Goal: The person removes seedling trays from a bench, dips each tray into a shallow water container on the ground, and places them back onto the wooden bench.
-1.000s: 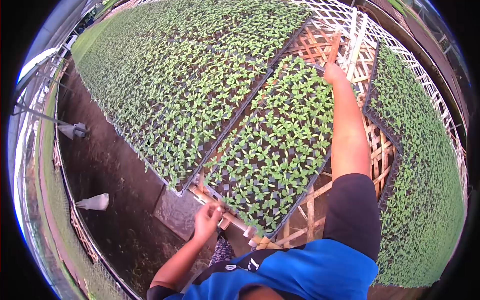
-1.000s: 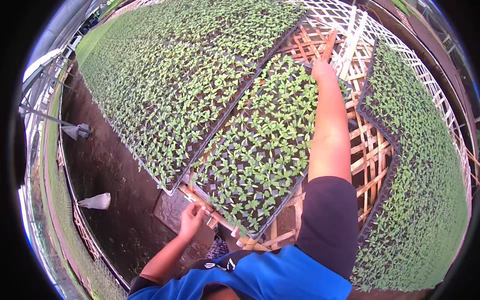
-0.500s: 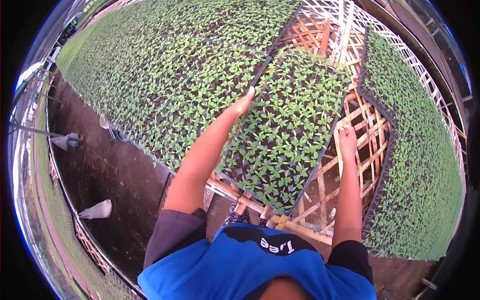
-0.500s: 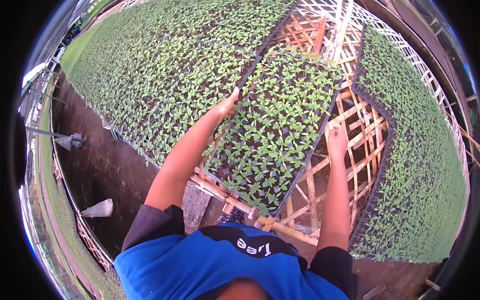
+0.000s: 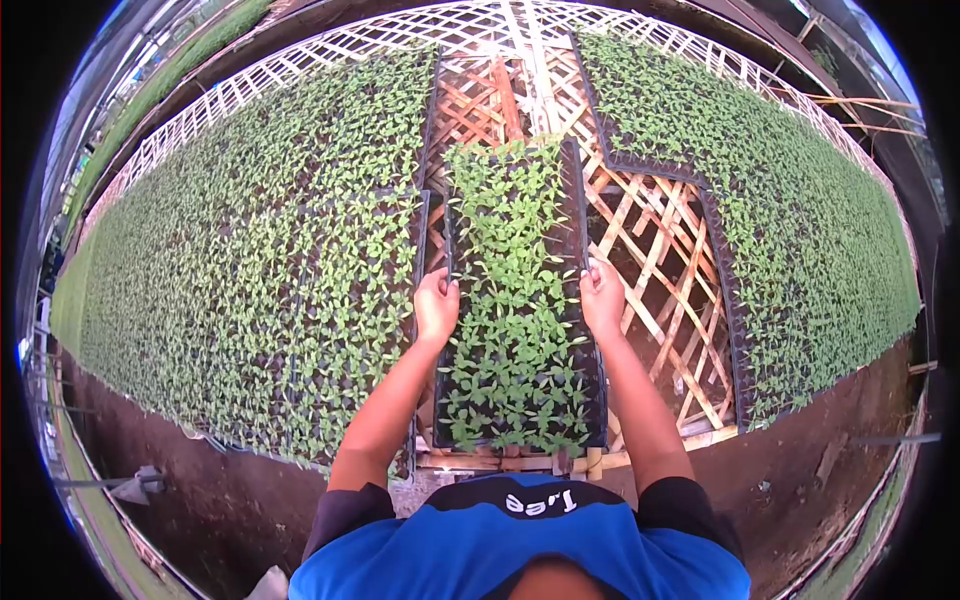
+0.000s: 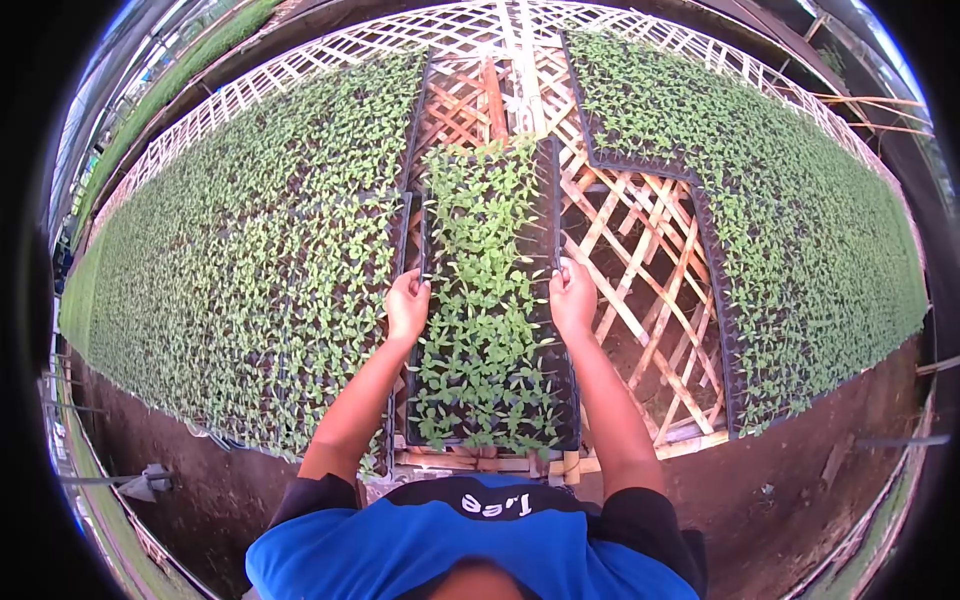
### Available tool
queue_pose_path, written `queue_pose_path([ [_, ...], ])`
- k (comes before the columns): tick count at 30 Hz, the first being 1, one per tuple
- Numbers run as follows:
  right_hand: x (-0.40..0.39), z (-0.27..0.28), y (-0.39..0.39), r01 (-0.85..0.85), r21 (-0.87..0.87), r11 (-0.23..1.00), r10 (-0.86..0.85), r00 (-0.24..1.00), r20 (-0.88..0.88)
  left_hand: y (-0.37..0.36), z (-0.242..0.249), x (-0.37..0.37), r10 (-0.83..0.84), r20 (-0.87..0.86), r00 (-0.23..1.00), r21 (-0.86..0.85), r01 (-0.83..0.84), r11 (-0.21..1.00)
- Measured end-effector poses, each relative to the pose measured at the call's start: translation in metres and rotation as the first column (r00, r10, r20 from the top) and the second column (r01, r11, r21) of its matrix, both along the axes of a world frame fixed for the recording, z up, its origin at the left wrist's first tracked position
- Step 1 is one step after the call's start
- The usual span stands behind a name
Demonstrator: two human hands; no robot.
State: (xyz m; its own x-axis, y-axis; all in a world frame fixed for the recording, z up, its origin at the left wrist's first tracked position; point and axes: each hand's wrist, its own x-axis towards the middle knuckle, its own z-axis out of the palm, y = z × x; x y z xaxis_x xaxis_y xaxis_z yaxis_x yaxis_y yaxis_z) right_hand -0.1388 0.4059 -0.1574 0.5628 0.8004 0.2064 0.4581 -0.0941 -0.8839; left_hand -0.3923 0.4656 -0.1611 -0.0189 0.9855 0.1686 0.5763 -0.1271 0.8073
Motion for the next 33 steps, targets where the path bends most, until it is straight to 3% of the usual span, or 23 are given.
queue_pose_path([
  [2, 0.006, 0.001, 0.017, 0.012, 0.112, 0.994, -0.019, 0.998, 0.062, 0.012, 0.014, 0.003, -0.013, -0.039, 0.999, 0.118, 0.018, 0.993],
  [4, 0.014, 0.026, 0.034, -0.003, 0.011, 1.0, 0.002, 1.0, 0.02, 0.033, 0.028, 0.01, -0.026, 0.014, 1.0, 0.1, 0.025, 0.995],
  [6, 0.036, 0.018, 0.066, -0.014, 0.039, 0.999, 0.013, 0.999, 0.032, 0.066, 0.032, 0.022, -0.058, 0.069, 0.996, 0.105, 0.05, 0.993],
  [8, 0.049, 0.033, 0.096, -0.004, 0.013, 1.0, 0.005, 0.995, -0.1, 0.106, 0.032, 0.037, -0.083, 0.114, 0.99, 0.096, 0.072, 0.993],
  [10, 0.069, 0.03, 0.124, -0.02, -0.023, 1.0, 0.019, 0.999, -0.034, 0.138, 0.039, 0.052, -0.106, 0.12, 0.987, 0.108, 0.093, 0.99],
  [12, 0.072, 0.045, 0.138, -0.008, 0.024, 1.0, 0.01, 0.994, -0.108, 0.16, 0.039, 0.063, -0.102, 0.175, 0.979, 0.089, 0.088, 0.992],
  [14, 0.072, 0.054, 0.154, 0.044, 0.121, 0.992, -0.03, 0.994, -0.108, 0.181, 0.033, 0.068, -0.117, 0.25, 0.961, 0.072, 0.102, 0.992],
  [18, 0.09, 0.045, 0.201, -0.021, 0.187, 0.982, 0.029, 0.999, -0.041, 0.22, 0.034, 0.083, -0.131, 0.342, 0.931, 0.09, 0.107, 0.99],
  [23, 0.113, 0.036, 0.294, -0.026, 0.135, 0.991, 0.015, 0.997, 0.081, 0.305, 0.02, 0.096, -0.087, 0.255, 0.963, 0.124, 0.057, 0.991],
  [24, 0.118, 0.031, 0.318, -0.015, 0.112, 0.994, -0.002, 0.988, 0.154, 0.327, 0.018, 0.099, -0.047, 0.254, 0.966, 0.061, 0.032, 0.998],
  [26, 0.125, 0.028, 0.362, 0.036, 0.04, 0.999, -0.046, 0.959, 0.281, 0.372, 0.008, 0.103, -0.049, 0.135, 0.99, 0.134, 0.03, 0.991],
  [33, 0.134, 0.018, 0.457, 0.156, -0.111, 0.982, -0.107, 0.927, 0.359, 0.485, -0.017, 0.118, -0.035, 0.069, 0.997, 0.112, 0.027, 0.993],
])
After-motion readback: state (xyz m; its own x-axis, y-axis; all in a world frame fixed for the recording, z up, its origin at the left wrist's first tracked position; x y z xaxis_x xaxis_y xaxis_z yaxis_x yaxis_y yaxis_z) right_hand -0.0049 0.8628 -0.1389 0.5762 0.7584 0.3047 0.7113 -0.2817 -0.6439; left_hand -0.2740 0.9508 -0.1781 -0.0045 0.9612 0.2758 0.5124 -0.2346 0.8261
